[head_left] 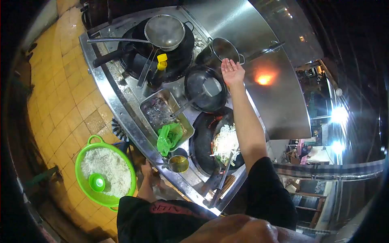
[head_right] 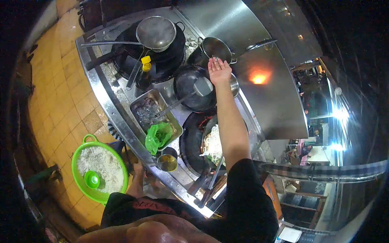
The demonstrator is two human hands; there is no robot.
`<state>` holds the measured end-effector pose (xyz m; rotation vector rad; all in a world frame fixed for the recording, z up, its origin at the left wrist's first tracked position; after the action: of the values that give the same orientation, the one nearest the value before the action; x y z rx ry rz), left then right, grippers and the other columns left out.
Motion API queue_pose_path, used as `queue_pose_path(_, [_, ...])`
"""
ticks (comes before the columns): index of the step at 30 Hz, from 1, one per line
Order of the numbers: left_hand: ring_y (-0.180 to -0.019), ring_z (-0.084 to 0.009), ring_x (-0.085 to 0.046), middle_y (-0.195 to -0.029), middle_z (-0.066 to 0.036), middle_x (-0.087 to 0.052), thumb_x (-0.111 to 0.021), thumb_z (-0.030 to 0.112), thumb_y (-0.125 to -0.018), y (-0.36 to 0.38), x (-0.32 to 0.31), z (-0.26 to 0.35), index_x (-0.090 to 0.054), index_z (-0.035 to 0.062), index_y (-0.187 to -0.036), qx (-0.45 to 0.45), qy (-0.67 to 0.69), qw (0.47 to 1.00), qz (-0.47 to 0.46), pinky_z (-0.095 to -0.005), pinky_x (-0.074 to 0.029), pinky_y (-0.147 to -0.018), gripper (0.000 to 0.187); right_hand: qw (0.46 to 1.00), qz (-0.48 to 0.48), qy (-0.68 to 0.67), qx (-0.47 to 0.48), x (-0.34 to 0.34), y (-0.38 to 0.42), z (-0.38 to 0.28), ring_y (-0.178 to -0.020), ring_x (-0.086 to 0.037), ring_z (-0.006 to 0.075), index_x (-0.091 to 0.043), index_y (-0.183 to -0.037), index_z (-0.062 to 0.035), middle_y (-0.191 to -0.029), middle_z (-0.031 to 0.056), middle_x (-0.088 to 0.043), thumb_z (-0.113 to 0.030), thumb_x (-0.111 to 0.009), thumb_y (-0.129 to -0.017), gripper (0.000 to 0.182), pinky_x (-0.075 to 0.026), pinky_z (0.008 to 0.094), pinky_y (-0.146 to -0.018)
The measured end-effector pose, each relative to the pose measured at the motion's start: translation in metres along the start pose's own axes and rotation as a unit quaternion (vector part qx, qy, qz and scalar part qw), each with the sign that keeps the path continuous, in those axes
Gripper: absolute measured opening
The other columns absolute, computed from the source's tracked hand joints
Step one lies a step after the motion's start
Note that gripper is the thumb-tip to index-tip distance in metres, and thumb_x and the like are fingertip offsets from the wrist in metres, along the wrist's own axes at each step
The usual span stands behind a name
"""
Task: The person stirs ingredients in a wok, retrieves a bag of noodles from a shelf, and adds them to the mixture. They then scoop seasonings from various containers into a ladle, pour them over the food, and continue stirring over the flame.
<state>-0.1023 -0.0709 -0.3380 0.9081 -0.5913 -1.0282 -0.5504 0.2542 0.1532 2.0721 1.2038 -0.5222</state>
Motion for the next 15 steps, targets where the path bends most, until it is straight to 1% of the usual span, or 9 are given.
queue_pose_path(1, [-0.085, -0.0228, -0.063, -0.096, -0.014, -0.064, -0.06, 0.029, -0.085, -0.003, -0.003, 0.012, -0.057, -0.0038, -0.108, -0.123, -0.03, 0.992, -0.023, -0.0335, -0.048, -0.073, 0.041, 1.0, -0.003, 0.001, 0.003, 0.002, -0.001, 0.0, -0.106, -0.055, 0.0319, -0.044, -0.118, 0.0023, -0.114, 0.0167, -0.054, -0.029, -0.04, -0.096, 0.039, -0.047, 0.043, -0.092])
queue_pose_path(3, [-0.083, -0.0241, -0.063, -0.095, -0.014, -0.064, -0.059, 0.03, -0.085, -0.005, -0.011, 0.002, -0.057, -0.0042, -0.109, -0.13, -0.056, 0.99, -0.028, -0.0347, -0.048, -0.073, 0.042, 1.0, -0.007, 0.001, 0.005, 0.004, -0.006, 0.0, -0.106, -0.055, 0.032, -0.044, -0.118, 0.0024, -0.114, 0.0168, -0.054, -0.029, -0.04, -0.096, 0.039, -0.047, 0.043, -0.092])
queue_pose_path(5, [-0.082, -0.0253, -0.063, -0.095, -0.015, -0.065, -0.058, 0.03, -0.085, -0.011, -0.013, -0.004, -0.057, -0.0045, -0.11, -0.136, -0.082, 0.987, -0.034, -0.036, -0.048, -0.074, 0.043, 1.0, -0.008, -0.001, 0.002, 0.005, -0.006, 0.0, -0.11, -0.053, 0.0325, -0.04, -0.123, 0.0034, -0.121, 0.0184, -0.05, -0.028, -0.037, -0.097, 0.041, -0.047, 0.0436, -0.093])
queue_pose_path(7, [-0.082, -0.025, -0.061, -0.097, -0.015, -0.064, -0.06, 0.03, -0.085, -0.026, -0.004, -0.025, -0.056, -0.0048, -0.114, -0.081, -0.134, 0.988, -0.013, -0.036, -0.047, -0.075, 0.046, 1.0, -0.01, 0.004, -0.003, 0.004, -0.004, 0.001, -0.109, -0.053, 0.0325, -0.04, -0.123, 0.0036, -0.121, 0.0184, -0.05, -0.028, -0.037, -0.097, 0.041, -0.047, 0.0437, -0.093])
queue_pose_path(9, [-0.081, -0.028, -0.063, -0.096, -0.018, -0.065, -0.059, 0.028, -0.085, 0.026, 0.004, 0.01, -0.059, -0.0055, -0.105, 0.041, -0.085, 0.994, 0.051, -0.0368, -0.05, -0.073, 0.039, 1.0, -0.012, 0.008, -0.008, 0.003, -0.003, 0.001, -0.109, -0.053, 0.0324, -0.04, -0.124, 0.0038, -0.121, 0.0185, -0.05, -0.027, -0.037, -0.097, 0.041, -0.047, 0.0438, -0.093])
queue_pose_path(10, [-0.08, -0.0295, -0.064, -0.095, -0.019, -0.065, -0.058, 0.028, -0.085, 0.067, 0.008, 0.042, -0.06, -0.0058, -0.1, 0.099, -0.055, 0.99, 0.087, -0.0373, -0.051, -0.071, 0.037, 1.0, -0.012, 0.012, -0.008, 0.002, -0.004, 0.001, -0.109, -0.054, 0.0325, -0.04, -0.123, 0.0041, -0.121, 0.0185, -0.05, -0.028, -0.038, -0.097, 0.041, -0.047, 0.0439, -0.093])
queue_pose_path(13, [-0.08, -0.0313, -0.065, -0.093, -0.021, -0.066, -0.058, 0.035, -0.086, -0.05, 0.013, -0.066, -0.06, -0.0095, -0.102, 0.074, -0.236, 0.964, 0.099, -0.0397, -0.052, -0.068, 0.047, 1.0, -0.012, 0.005, -0.005, 0.003, -0.004, -0.001, -0.108, -0.054, 0.0327, -0.04, -0.122, 0.0053, -0.121, 0.0193, -0.05, -0.025, -0.039, -0.097, 0.04, -0.047, 0.044, -0.093])
queue_pose_path(14, [-0.08, -0.0313, -0.065, -0.093, -0.021, -0.066, -0.058, 0.035, -0.086, -0.042, 0.009, -0.063, -0.06, -0.0095, -0.102, 0.074, -0.236, 0.964, 0.1, -0.0397, -0.052, -0.068, 0.047, 1.0, -0.016, -0.009, -0.001, 0.003, -0.008, -0.002, -0.108, -0.054, 0.0329, -0.04, -0.122, 0.0063, -0.121, 0.0199, -0.049, -0.023, -0.039, -0.097, 0.039, -0.048, 0.0439, -0.093])
queue_pose_path(15, [-0.075, -0.0268, -0.063, -0.087, -0.017, -0.065, -0.053, 0.042, -0.088, -0.032, 0.0, -0.049, -0.062, -0.0075, -0.097, -0.052, -0.189, 0.974, 0.117, -0.0381, -0.049, -0.066, 0.051, 1.0, -0.017, -0.01, -0.002, 0.003, -0.011, -0.002, -0.108, -0.054, 0.0329, -0.04, -0.122, 0.0063, -0.121, 0.0199, -0.049, -0.023, -0.039, -0.097, 0.039, -0.048, 0.0439, -0.093])
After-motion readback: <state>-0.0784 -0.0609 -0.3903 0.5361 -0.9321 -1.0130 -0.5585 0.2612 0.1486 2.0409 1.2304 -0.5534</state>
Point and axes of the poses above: each hand's wrist, its own y-axis away from the middle knuckle, its own x-axis out of the back of the hand, z = x × y, the point moved 6 cm from there along -y, towards the middle knuckle
